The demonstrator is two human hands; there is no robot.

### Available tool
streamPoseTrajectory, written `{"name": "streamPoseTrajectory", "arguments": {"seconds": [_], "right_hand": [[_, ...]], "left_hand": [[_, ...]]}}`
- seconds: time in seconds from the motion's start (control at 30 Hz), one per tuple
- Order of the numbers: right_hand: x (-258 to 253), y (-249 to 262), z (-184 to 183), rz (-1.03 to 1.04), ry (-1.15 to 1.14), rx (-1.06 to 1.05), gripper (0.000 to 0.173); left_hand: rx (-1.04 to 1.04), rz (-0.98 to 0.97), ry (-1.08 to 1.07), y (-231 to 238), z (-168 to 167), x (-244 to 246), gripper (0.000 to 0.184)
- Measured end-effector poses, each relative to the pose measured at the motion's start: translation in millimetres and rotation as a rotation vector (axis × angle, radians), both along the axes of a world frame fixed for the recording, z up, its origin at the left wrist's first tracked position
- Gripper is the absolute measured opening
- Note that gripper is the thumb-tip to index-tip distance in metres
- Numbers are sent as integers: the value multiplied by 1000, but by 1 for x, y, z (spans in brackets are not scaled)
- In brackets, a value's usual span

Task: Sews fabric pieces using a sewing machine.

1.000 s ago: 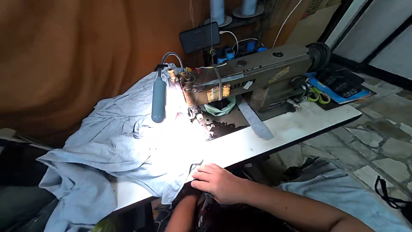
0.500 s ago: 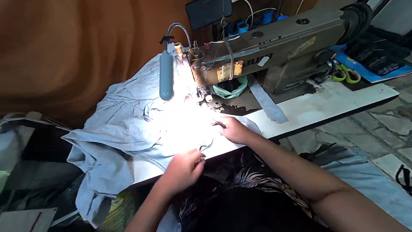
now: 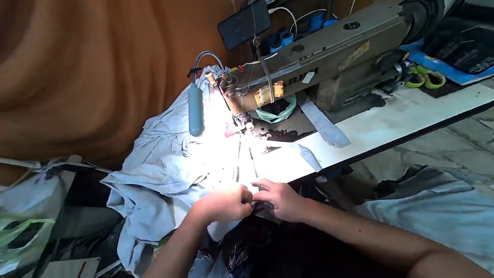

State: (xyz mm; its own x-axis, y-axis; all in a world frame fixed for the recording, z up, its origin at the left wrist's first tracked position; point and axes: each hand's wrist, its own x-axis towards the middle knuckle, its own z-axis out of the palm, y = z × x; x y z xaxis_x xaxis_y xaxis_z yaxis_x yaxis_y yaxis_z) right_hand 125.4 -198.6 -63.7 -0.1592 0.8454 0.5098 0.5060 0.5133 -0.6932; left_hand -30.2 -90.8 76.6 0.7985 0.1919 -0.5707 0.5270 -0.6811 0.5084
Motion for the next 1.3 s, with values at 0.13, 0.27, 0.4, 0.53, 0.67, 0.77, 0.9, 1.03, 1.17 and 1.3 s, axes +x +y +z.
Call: {"name": "streamPoseTrajectory", "arguments": {"seconds": [0.13,0.27,0.4,0.53,0.67,0.77,0.9,1.03,1.17,1.3], "right_hand": [[-1,-10,-15,-140,-268,74,14],[-5,-7,-15,-147,-328,100,11],[-4,-8,-12,-109,-325,75,13],[29,-12,17,0,-283,-218,18],[88,-5,33,-492,-261,-257,20],[119,3,43,-640,-346,-578,30],[111,1,37,-556,-351,-579,24],[75,-13,39,-400,-123,-266,19],[34,-28,52,-64,55,-23,21],[16,-29,56,35,67,63,23]], "left_hand": [[111,252,-142,32,-40,4,32],[593,449,-99,62,-60,17,36],[721,331,-289,52,-87,34,40],[737,337,-397,38,-124,27,48],[737,316,-385,35,-120,27,45],[746,312,-330,34,-118,33,46],[733,298,-306,33,-116,35,47],[732,283,-333,33,-114,34,46],[561,491,-301,34,-96,36,40],[619,679,-361,47,-87,38,32]]}}
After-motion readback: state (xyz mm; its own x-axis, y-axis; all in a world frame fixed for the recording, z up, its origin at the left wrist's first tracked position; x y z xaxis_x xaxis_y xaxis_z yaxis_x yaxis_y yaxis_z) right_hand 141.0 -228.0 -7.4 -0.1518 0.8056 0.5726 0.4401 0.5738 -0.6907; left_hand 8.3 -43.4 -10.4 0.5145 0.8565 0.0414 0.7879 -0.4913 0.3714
